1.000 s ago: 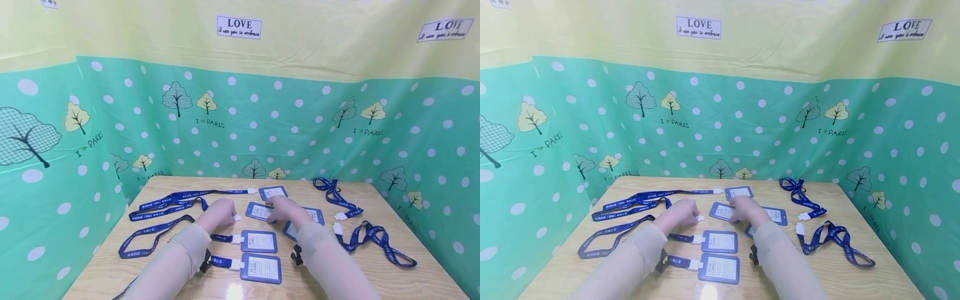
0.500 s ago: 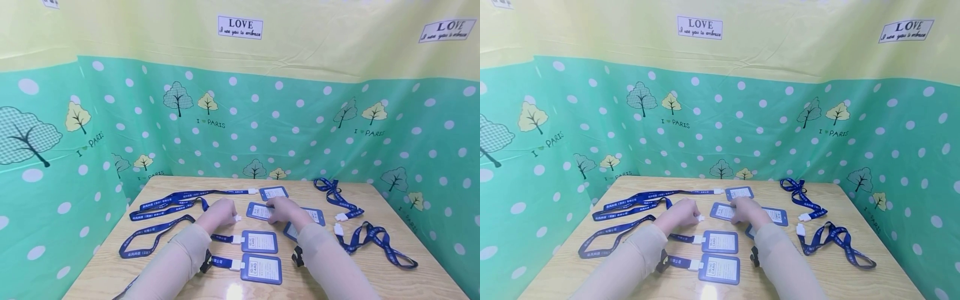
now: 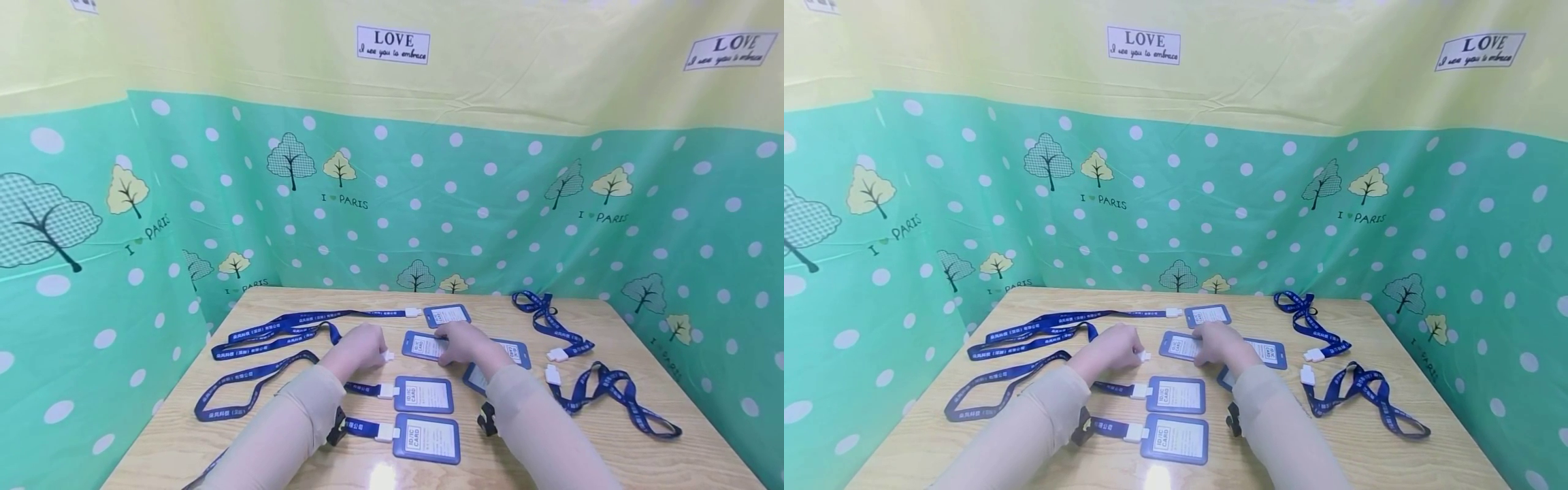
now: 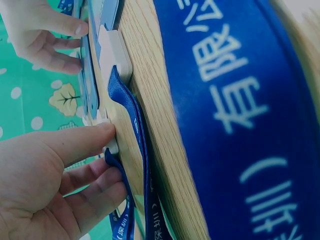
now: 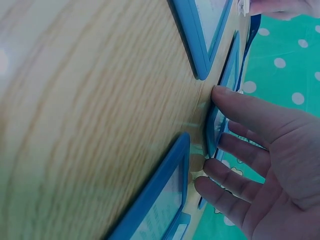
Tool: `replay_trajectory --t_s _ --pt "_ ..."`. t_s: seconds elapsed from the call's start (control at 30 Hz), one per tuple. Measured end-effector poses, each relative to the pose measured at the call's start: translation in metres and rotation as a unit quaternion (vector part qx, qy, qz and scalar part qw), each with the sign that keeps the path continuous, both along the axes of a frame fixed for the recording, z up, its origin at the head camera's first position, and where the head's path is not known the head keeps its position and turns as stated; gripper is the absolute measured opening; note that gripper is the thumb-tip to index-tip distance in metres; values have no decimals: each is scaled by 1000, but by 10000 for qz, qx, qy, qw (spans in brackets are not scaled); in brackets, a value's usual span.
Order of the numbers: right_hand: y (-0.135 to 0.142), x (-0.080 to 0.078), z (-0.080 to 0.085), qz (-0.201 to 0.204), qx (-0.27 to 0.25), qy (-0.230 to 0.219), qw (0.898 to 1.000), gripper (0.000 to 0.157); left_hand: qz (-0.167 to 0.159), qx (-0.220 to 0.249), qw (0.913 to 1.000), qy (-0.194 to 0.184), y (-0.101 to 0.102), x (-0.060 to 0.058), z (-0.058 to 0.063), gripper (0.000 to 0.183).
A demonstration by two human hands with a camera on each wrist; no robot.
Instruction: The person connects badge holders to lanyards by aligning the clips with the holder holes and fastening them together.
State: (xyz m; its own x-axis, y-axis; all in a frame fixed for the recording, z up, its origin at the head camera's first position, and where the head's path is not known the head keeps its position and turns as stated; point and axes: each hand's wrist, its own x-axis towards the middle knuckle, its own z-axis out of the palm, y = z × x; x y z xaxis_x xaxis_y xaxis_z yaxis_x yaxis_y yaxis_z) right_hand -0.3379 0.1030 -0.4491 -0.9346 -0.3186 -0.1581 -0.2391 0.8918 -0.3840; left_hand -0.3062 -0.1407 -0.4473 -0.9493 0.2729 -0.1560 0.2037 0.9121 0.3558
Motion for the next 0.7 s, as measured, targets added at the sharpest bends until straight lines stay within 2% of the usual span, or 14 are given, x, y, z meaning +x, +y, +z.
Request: replay_trajectory --t_s 0.7 --pt "0 10 5 334 96 41 9994 58 159 -28 9998 -68 2 -2 -1 2"
